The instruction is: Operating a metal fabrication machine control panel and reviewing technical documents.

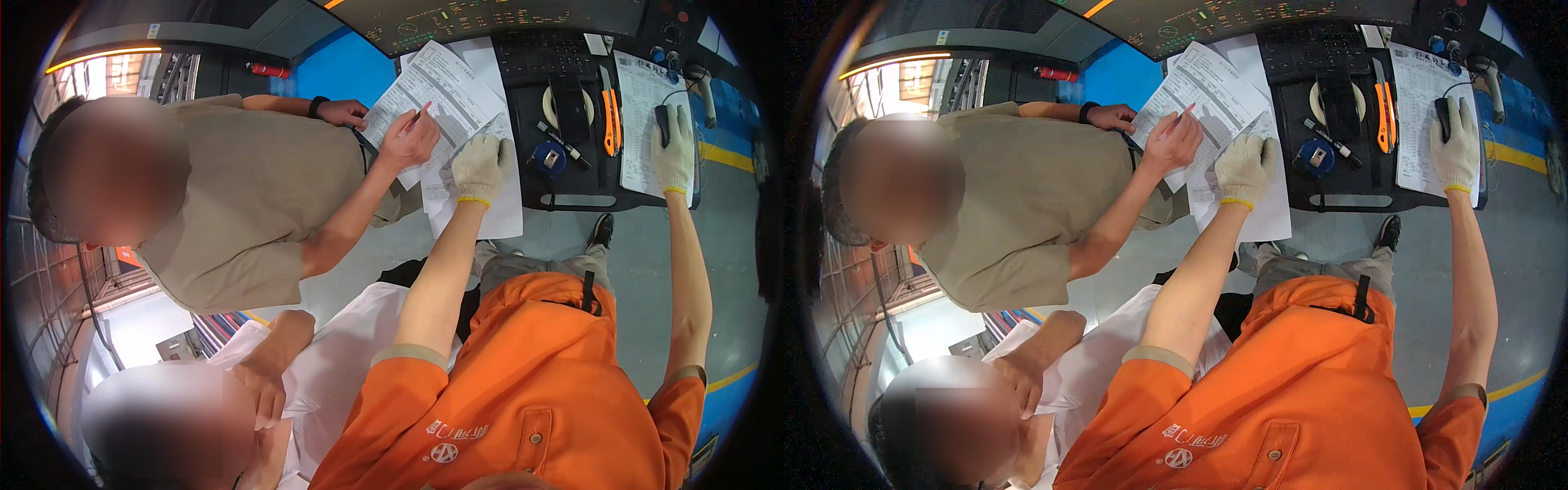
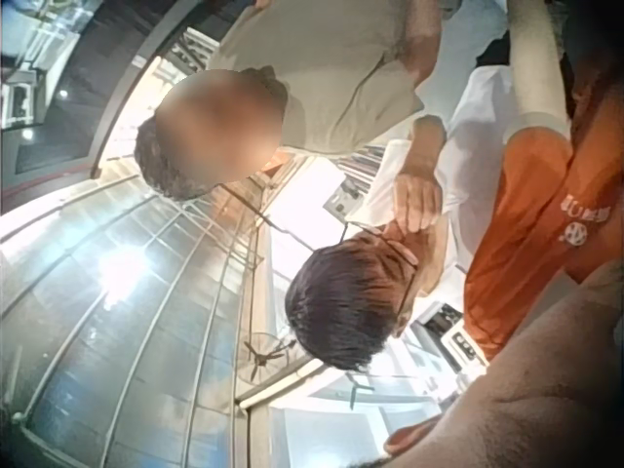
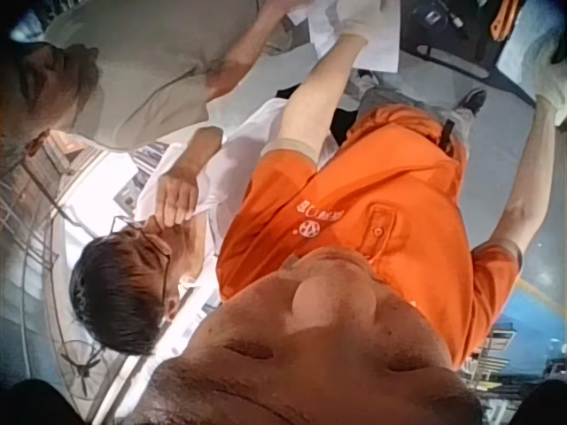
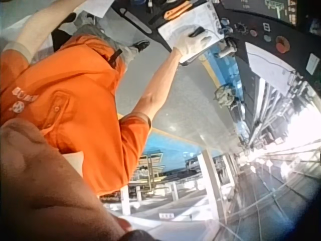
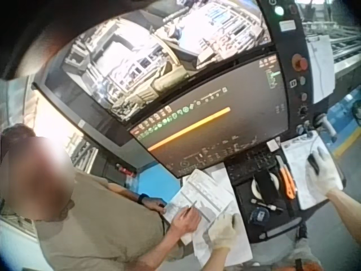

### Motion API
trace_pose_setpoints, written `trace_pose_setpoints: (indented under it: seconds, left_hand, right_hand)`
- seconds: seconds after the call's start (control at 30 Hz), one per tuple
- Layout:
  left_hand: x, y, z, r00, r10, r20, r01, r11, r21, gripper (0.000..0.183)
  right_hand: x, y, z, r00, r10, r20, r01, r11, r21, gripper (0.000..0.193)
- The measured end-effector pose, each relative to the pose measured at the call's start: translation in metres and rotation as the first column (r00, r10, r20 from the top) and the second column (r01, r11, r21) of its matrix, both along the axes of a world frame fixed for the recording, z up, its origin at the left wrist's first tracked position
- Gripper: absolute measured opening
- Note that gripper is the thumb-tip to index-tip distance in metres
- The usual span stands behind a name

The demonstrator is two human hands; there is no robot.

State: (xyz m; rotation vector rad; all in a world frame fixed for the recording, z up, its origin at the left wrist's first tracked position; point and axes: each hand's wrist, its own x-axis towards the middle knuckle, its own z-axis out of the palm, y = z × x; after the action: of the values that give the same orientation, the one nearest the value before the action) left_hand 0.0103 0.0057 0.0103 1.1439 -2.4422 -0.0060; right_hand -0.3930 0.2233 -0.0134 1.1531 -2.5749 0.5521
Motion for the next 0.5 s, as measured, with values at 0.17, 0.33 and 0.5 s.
trace_pose_setpoints:
  seconds: [0.17, 0.33, 0.5]
  left_hand:
    - [0.0004, 0.0002, 0.0015, 1.0, 0.005, -0.002, -0.005, 0.999, 0.037, 0.029]
    - [0.0008, -0.0002, 0.0021, 1.0, 0.001, 0.024, -0.002, 0.999, 0.054, 0.026]
    - [-0.0005, -0.0008, -0.0004, 1.0, 0.003, 0.028, -0.005, 0.998, 0.057, 0.026]
  right_hand:
    - [0.0002, -0.0005, 0.0006, 1.0, -0.003, 0.011, 0.003, 1.0, 0.003, 0.061]
    - [0.0001, -0.0003, 0.0009, 1.0, -0.004, -0.011, 0.005, 1.0, 0.013, 0.061]
    - [-0.0021, 0.0001, -0.0004, 1.0, 0.01, -0.022, -0.01, 1.0, -0.004, 0.061]
